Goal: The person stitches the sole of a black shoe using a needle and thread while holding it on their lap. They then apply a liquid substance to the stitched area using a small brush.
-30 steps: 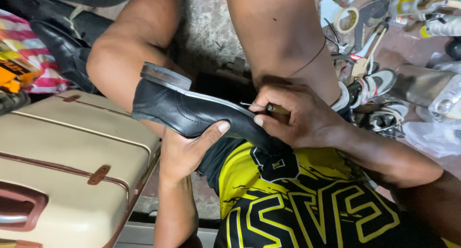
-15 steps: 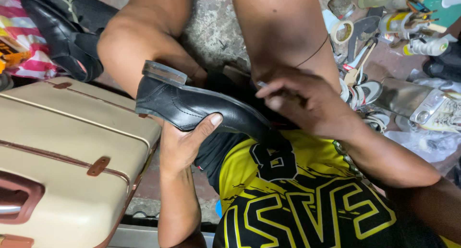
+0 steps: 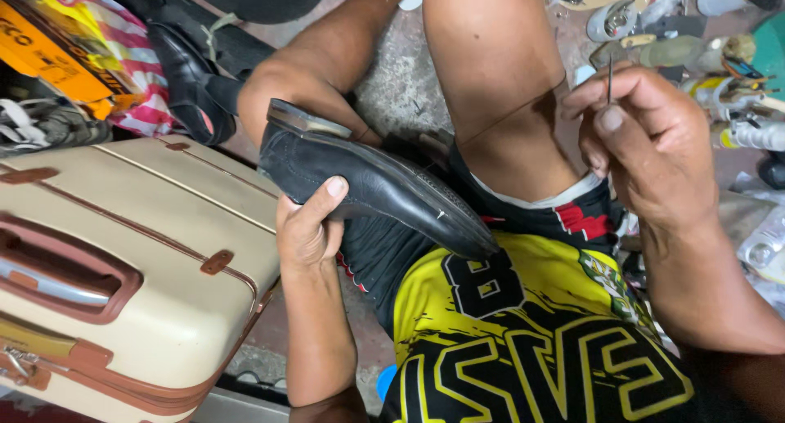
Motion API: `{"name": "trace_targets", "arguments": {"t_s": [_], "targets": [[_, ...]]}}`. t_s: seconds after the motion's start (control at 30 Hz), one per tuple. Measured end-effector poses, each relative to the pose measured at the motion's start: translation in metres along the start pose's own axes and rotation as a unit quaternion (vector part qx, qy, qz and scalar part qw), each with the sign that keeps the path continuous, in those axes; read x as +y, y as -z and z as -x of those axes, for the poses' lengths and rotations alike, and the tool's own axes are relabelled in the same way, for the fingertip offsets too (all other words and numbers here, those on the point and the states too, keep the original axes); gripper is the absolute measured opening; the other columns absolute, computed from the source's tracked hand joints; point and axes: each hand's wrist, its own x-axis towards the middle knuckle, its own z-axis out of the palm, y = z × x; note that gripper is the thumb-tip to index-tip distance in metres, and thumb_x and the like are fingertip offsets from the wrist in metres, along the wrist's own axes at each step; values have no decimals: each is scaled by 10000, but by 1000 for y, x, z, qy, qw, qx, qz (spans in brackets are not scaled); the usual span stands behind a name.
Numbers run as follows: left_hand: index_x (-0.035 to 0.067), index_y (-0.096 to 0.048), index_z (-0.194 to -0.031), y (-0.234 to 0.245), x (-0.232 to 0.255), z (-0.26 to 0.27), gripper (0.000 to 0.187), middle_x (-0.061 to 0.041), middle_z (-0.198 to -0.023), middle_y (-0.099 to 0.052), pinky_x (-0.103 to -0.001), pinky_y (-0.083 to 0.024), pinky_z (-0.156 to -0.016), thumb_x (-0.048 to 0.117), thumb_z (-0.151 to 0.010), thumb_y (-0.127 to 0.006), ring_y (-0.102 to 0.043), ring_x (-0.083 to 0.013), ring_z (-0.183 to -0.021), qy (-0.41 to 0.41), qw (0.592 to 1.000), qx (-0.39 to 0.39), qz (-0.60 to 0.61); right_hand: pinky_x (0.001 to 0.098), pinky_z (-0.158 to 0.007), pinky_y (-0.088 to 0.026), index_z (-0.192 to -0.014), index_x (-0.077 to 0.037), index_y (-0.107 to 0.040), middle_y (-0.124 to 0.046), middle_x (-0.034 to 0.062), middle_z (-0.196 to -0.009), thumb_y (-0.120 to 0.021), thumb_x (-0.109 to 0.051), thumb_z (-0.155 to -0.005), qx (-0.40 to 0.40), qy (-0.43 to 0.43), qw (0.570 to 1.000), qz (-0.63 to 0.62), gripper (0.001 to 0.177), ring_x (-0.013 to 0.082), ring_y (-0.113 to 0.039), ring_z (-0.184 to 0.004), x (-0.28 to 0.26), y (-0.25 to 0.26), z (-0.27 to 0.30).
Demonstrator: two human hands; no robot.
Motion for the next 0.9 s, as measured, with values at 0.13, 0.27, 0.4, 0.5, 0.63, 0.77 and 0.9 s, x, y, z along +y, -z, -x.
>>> {"name": "trace_targets", "arguments": {"t_s": [0.13,0.27,0.4,0.5,0.63,0.77,0.9], "targets": [[-80,-562,-1347,6,-11,3,595,-190,-1245,-676,-468,-536,-1086,26,-812,-799,-680,-330,-1164,-23,997,-53,51,200,-578,-423,-1148,48,-612,-633,57,-964,-575,-161,-1077,31,-3,999,38,224,71,-494,-635,0,6,13],[-74,-518,-1400,16,-31,-2,677,-197,-1294,-656,-490,-529,-1119,93,-815,-813,-677,-340,-1198,-64,985,-118,112,195,-583,-425,-1163,59,-611,-630,73,-944,-601,-163,-1120,33,23,999,10,226,78,-509,-629,11,29,32],[-72,-507,-1434,26,-48,0,691,-204,-1306,-662,-486,-542,-1091,114,-837,-799,-684,-327,-1136,-93,972,-153,152,203,-600,-424,-1176,43,-595,-644,86,-995,-606,-178,-1128,42,36,998,-32,227,84,-506,-639,18,42,53],[-79,-507,-1440,28,-53,1,721,-209,-1311,-662,-466,-545,-1095,126,-819,-811,-685,-333,-1192,-86,970,-168,152,199,-587,-418,-1173,27,-594,-657,93,-1030,-594,-180,-1126,59,42,996,-44,213,81,-502,-635,21,50,59],[-71,-510,-1428,28,-58,5,705,-202,-1304,-664,-470,-545,-1088,112,-818,-811,-686,-336,-1185,-76,971,-161,157,196,-585,-420,-1164,-40,-602,-667,97,-1025,-572,-175,-1086,88,35,993,-73,158,77,-521,-636,25,55,67],[-49,-532,-1388,16,-52,2,660,-174,-1274,-668,-468,-543,-1084,64,-801,-811,-680,-324,-1179,-38,986,-130,101,224,-635,-469,-1093,-44,-630,-687,120,-989,-564,-107,-1082,39,9,999,-37,92,100,-592,-671,21,28,74],[-52,-598,-1304,6,-52,4,551,-159,-1186,-692,-444,-554,-1037,11,-795,-799,-684,-308,-1107,1,998,-59,-15,232,-737,-568,-1131,-32,-661,-719,45,-970,-618,-5,-956,-117,-22,987,109,182,100,-706,-849,13,-10,62]]}}
